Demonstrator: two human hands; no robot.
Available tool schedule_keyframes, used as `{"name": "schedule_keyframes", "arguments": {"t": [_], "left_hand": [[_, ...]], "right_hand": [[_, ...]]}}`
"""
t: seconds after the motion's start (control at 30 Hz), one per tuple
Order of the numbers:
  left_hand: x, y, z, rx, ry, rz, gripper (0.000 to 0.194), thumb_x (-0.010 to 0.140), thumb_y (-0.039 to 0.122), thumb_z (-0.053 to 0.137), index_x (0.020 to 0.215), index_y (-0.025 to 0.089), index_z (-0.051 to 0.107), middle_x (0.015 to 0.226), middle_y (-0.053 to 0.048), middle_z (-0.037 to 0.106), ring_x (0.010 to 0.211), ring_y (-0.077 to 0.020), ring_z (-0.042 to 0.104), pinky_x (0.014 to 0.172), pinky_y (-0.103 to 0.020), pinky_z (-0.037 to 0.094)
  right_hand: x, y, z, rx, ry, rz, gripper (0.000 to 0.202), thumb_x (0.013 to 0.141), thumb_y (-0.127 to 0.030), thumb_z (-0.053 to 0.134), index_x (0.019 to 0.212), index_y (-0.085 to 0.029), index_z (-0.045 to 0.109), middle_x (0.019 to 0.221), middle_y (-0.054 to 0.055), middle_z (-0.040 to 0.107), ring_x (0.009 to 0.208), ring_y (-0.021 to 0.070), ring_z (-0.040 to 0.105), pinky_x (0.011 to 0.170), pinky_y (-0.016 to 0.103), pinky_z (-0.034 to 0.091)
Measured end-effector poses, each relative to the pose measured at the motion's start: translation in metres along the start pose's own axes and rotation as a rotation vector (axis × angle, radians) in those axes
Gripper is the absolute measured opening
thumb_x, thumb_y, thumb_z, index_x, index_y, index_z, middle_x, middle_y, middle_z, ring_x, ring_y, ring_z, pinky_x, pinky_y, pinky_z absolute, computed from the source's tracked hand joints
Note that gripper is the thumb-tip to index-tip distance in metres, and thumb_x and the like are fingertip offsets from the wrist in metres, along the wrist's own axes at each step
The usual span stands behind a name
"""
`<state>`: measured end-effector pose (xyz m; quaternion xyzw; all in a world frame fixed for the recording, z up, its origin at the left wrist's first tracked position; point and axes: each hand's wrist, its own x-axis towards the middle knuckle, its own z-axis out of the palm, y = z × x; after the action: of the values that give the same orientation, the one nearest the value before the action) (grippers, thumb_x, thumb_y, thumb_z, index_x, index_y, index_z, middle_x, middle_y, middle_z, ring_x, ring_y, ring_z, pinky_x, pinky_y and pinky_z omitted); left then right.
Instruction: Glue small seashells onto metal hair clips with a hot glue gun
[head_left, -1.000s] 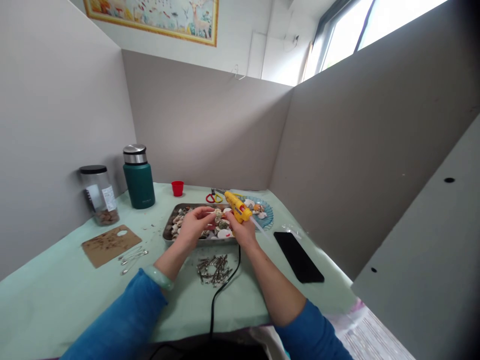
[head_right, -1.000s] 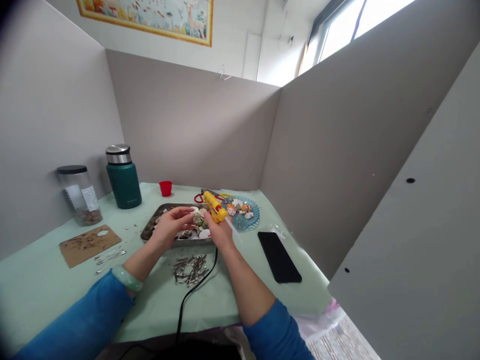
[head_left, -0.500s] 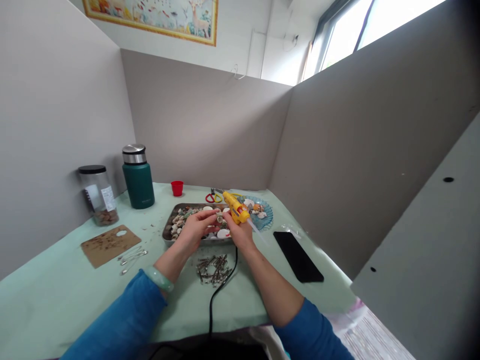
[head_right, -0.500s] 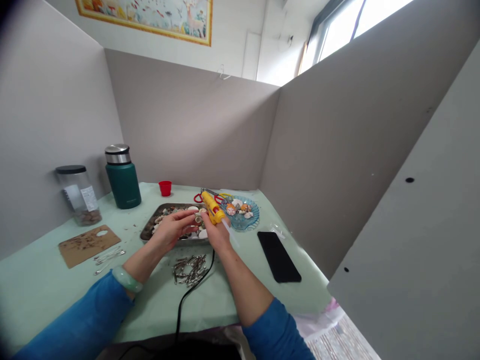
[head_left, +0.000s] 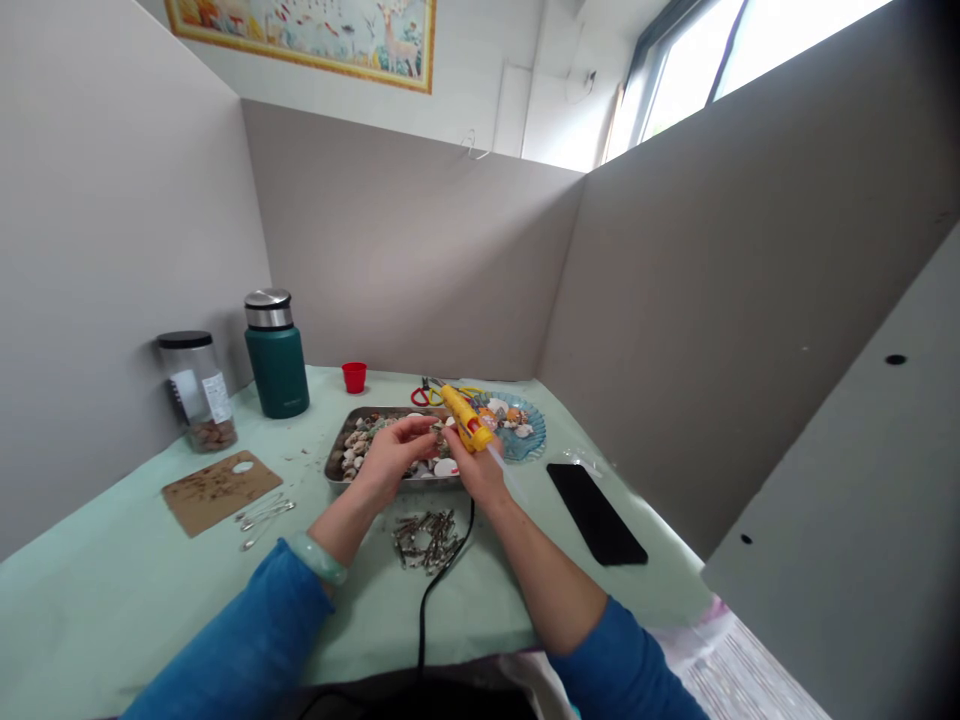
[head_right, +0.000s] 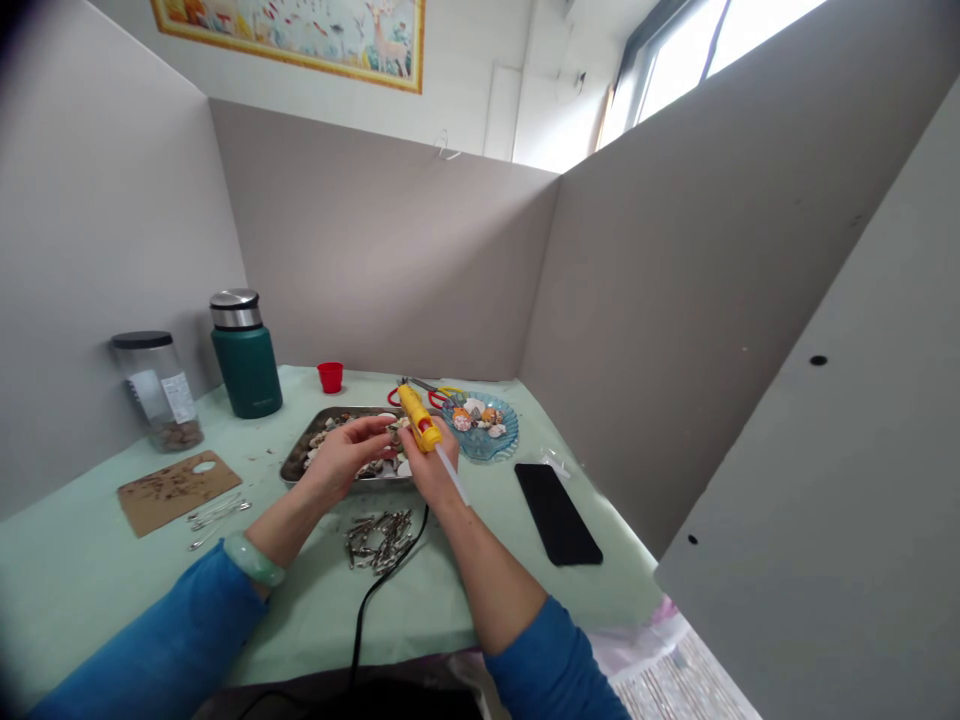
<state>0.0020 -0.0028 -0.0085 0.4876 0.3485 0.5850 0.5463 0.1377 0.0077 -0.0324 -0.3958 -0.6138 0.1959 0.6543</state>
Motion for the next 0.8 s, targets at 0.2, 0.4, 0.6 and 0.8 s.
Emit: {"name": "schedule_keyframes", "arguments": {"t": [0.2, 0.4, 0.6, 0.8], "left_hand": [[-0.002, 0.002, 0.004, 0.116, -0.014, 0.118, 0.041, 0.058, 0.031, 0.079, 0.093, 0.014, 0.067, 0.082, -0.006, 0.068, 0.076, -0.0176, 0.061, 0.07, -0.03, 0.051], [0.001, -0.003, 0.0, 0.269, 0.008, 0.312, 0.031, 0.064, 0.032, 0.074, 0.09, 0.016, 0.068, 0.091, -0.007, 0.067, 0.081, -0.0181, 0.061, 0.074, -0.029, 0.05], [0.003, -0.007, -0.003, 0.401, -0.046, 0.513, 0.021, 0.073, 0.028, 0.066, 0.092, 0.018, 0.065, 0.101, -0.008, 0.062, 0.09, -0.019, 0.06, 0.078, -0.03, 0.05], [-0.004, -0.002, 0.0, 0.45, -0.043, 0.592, 0.018, 0.076, 0.025, 0.062, 0.092, 0.02, 0.067, 0.1, -0.008, 0.06, 0.094, -0.0209, 0.059, 0.075, -0.03, 0.051]], "right_hand": [[-0.001, 0.008, 0.002, 0.006, 0.003, -0.012, 0.021, 0.077, -0.039, 0.06, 0.082, -0.018, 0.062, 0.079, 0.004, 0.064, 0.076, 0.0186, 0.061, 0.069, 0.029, 0.05], [-0.002, 0.005, 0.001, 0.015, -0.013, -0.05, 0.021, 0.079, -0.037, 0.059, 0.085, -0.018, 0.063, 0.079, 0.004, 0.063, 0.08, 0.0191, 0.061, 0.073, 0.03, 0.05], [-0.002, 0.0, -0.001, 0.025, 0.011, -0.11, 0.019, 0.079, -0.035, 0.06, 0.084, -0.017, 0.062, 0.084, 0.005, 0.062, 0.082, 0.0184, 0.06, 0.079, 0.031, 0.048], [-0.004, -0.006, -0.002, 0.049, 0.02, -0.137, 0.017, 0.079, -0.033, 0.06, 0.086, -0.018, 0.06, 0.086, 0.005, 0.062, 0.082, 0.0179, 0.059, 0.079, 0.03, 0.048]]}}
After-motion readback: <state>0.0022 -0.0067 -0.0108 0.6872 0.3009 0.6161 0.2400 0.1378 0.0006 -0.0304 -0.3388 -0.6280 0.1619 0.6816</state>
